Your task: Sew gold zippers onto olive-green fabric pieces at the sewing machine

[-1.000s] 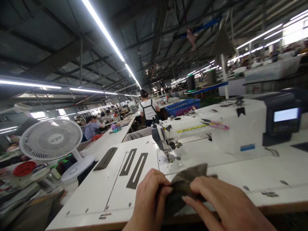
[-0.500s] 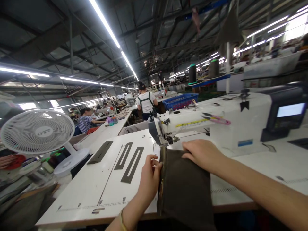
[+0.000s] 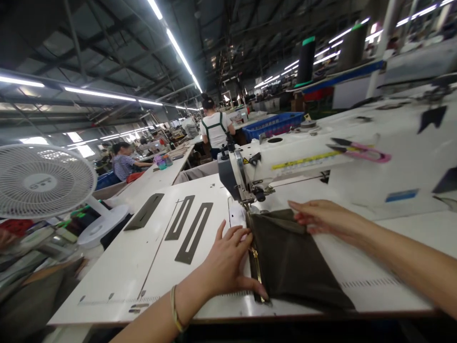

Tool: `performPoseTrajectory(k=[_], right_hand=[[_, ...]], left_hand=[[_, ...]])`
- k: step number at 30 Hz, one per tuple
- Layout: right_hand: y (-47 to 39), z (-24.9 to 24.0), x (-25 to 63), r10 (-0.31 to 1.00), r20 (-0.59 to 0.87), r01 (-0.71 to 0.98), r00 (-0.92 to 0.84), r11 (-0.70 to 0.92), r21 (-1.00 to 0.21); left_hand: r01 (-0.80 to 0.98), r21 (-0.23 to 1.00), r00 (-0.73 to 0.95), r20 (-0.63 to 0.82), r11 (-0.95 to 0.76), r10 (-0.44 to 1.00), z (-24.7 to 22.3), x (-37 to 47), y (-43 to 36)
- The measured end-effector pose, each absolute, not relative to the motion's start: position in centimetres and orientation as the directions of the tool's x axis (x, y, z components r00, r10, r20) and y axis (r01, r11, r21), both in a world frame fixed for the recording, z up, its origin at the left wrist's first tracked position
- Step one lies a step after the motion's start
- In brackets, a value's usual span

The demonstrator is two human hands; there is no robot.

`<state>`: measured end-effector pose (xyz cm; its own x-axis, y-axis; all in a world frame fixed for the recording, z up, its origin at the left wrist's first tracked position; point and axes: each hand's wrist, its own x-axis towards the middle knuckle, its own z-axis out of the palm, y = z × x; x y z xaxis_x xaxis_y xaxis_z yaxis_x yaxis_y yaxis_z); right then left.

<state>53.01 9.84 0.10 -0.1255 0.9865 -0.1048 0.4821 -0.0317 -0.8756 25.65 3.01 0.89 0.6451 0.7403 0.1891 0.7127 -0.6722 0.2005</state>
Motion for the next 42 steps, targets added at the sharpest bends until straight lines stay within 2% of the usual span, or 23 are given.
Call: performPoseTrajectory(k=[5, 11, 15, 19, 21, 25, 28, 31, 34, 38, 42], right_hand=[[9.4, -0.6, 53.4, 0.989, -0.117, 0.578, -0.088, -0.045, -0.815], [9.4, 1.6, 54.6, 0.955, -0.024, 0.684, -0.297, 0.195, -0.703], [9.7, 1.2, 54.1, 0.984, 0.035, 0.703, -0.176, 0.151, -0.695], [8.9, -1.1, 52.7, 0.991, 0.135, 0.77, -0.003, 0.089, -0.632], [8.1, -2.4, 52.4, 0.978, 0.208, 0.867, 0.014, 0.092, -0.489], [7.3, -3.0, 52.9, 0.942, 0.322, 0.992, -0.096, 0.116, -0.043], [6.8, -1.5, 52.3, 0.888, 0.429, 0.986, -0.167, 0.143, 0.087], [5.0, -0.7, 50.7, 0.722, 0.586, 0.922, -0.369, 0.366, 0.128], [1.8, -2.6, 50.2, 0.601, 0.592, 0.786, -0.537, 0.611, 0.094], [-1.1, -5.0, 52.4, 0.63, 0.553, 0.782, -0.545, 0.62, 0.065], [0.5, -3.4, 52.2, 0.605, 0.62, 0.794, -0.5, 0.606, 0.05]], left_hand=[[0.709, 0.126, 0.668, 0.195, -0.694, 0.718, 0.4, 26.9, 3.1], [0.705, 0.155, 0.657, 0.223, -0.692, 0.72, 0.8, 27.0, 3.9], [0.684, 0.166, 0.688, 0.176, -0.71, 0.704, 1.5, 27.2, 4.8], [0.676, 0.182, 0.709, 0.104, -0.714, 0.697, 1.5, 27.3, 5.3], [0.691, 0.188, 0.701, 0.061, -0.698, 0.711, 1.4, 27.3, 5.3], [0.733, 0.178, 0.666, 0.004, -0.656, 0.746, 1.4, 27.4, 5.2], [0.747, 0.181, 0.655, -0.033, -0.64, 0.755, 1.7, 27.6, 5.2], [0.748, 0.175, 0.658, -0.069, -0.64, 0.75, 2.0, 27.9, 5.3], [0.749, 0.163, 0.659, -0.078, -0.642, 0.748, 2.0, 27.9, 5.3], [0.752, 0.18, 0.654, -0.08, -0.634, 0.752, 2.0, 27.9, 5.2], [0.746, 0.192, 0.66, -0.085, -0.637, 0.747, 2.1, 27.9, 5.3]])
